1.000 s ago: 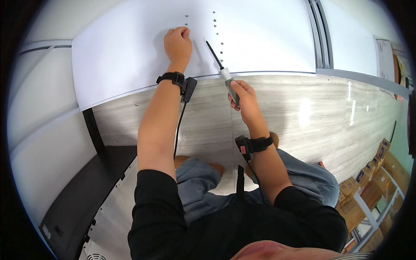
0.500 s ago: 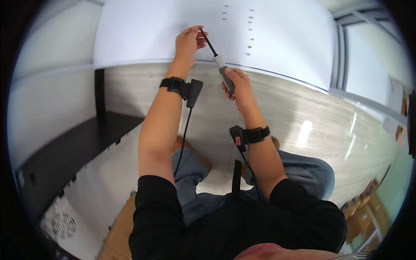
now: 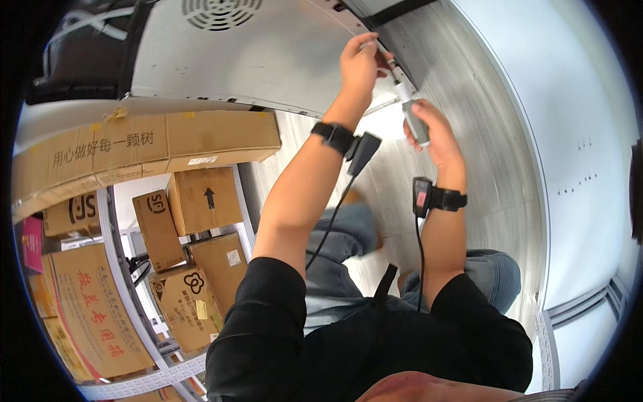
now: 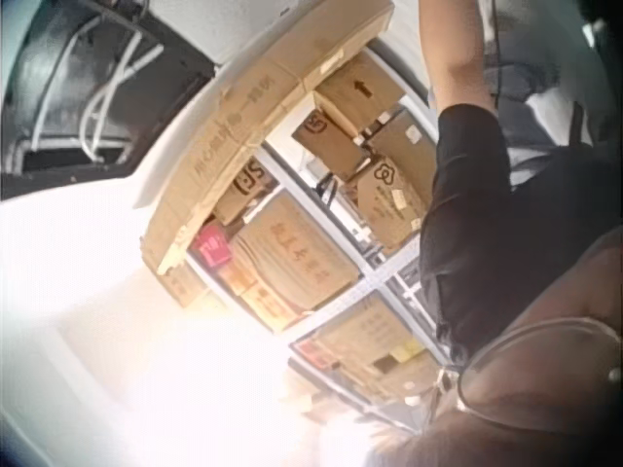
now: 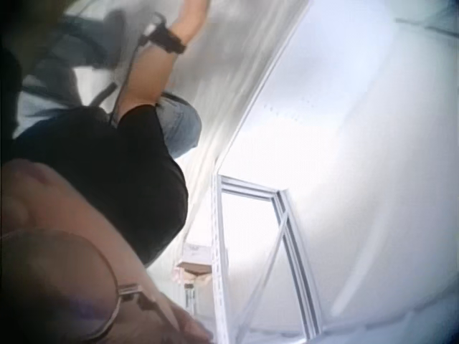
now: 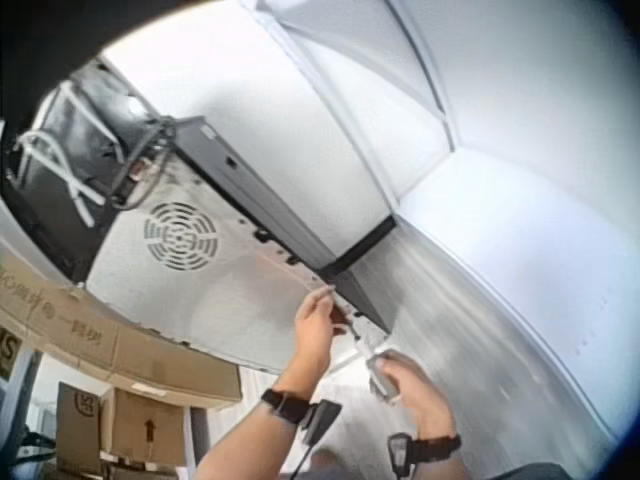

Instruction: The person uses a screwdriver to remove screws from a metal panel attached to a white shelving unit. After removing the screws, the person detaches the panel and places it on the shelf.

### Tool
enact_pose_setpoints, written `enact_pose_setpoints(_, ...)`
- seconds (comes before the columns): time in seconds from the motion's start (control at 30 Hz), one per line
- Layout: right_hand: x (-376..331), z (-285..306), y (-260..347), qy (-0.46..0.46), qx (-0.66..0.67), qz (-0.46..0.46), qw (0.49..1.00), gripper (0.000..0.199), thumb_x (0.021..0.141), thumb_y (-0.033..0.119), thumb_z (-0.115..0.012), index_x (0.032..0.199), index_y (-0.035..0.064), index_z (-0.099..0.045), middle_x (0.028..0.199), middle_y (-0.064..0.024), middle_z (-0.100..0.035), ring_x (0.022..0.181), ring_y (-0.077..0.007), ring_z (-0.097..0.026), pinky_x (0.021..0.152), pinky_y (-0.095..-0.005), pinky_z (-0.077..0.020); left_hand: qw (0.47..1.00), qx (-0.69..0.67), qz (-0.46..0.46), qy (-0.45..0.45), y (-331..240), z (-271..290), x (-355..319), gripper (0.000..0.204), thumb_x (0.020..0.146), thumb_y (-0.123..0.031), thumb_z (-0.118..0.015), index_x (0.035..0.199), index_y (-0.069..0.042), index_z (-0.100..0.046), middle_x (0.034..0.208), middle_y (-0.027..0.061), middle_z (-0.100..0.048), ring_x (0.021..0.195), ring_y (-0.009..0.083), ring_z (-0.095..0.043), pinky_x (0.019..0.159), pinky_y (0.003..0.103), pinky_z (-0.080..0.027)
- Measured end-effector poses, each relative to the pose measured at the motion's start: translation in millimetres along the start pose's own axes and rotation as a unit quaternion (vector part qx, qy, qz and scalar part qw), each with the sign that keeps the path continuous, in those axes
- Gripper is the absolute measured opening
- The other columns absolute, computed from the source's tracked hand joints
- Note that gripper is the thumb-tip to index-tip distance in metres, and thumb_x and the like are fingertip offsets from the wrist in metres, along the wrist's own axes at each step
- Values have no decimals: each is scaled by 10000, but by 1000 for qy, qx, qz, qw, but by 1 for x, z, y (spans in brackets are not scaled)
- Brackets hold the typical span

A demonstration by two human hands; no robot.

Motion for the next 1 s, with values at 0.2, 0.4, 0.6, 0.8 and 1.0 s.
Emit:
enact_pose_setpoints(0.2,28,-74,-39,31,-112,-70,991,339,860,266,-505,1133,65,-498,686,-38,-581,532,-82,-517,402,-216,-287,990,-108,21,-89,41,122,-12,227,943,-192,-419,1116,-75,-507,798,81,-609,650,194,-618,555,276,-473)
enact_pose_setpoints(0.4,32,-152,-67,70,-186,-71,977,364,844,219,-494,1186,95,-492,744,-35,-593,604,-94,-529,457,-230,-324,978,-173,47,-108,54,215,-21,263,951,-213,-402,1148,-50,-468,799,94,-595,604,200,-605,516,268,-459)
enact_pose_setpoints(0.6,23,-202,-133,81,-159,-53,982,429,893,226,-554,1260,77,-388,861,-85,-620,602,-131,-577,479,-249,-403,989,-100,107,-24,53,272,-18,257,934,-205,-439,1120,-32,-474,801,97,-605,607,190,-599,533,268,-445)
enact_pose_setpoints(0.8,20,-235,-147,29,-159,-6,987,402,936,220,-481,1297,81,-373,856,-91,-613,468,-99,-496,409,-224,-382,994,-45,90,52,41,303,-8,239,932,-148,-410,1127,-30,-484,832,106,-648,608,169,-647,486,218,-436)
enact_pose_setpoints(1.0,21,-251,-146,20,-156,9,988,409,945,239,-465,1307,80,-359,861,-88,-603,505,-87,-470,417,-233,-395,997,-42,45,52,37,307,1,206,933,-139,-422,1086,-41,-519,800,96,-655,604,136,-616,541,233,-465)
Point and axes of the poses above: each hand's wrist, its own x-axis towards the middle knuckle, its own z-axis out of the back of the hand, y = z × x, the point moved 2 cm from there along x, towards the middle knuckle
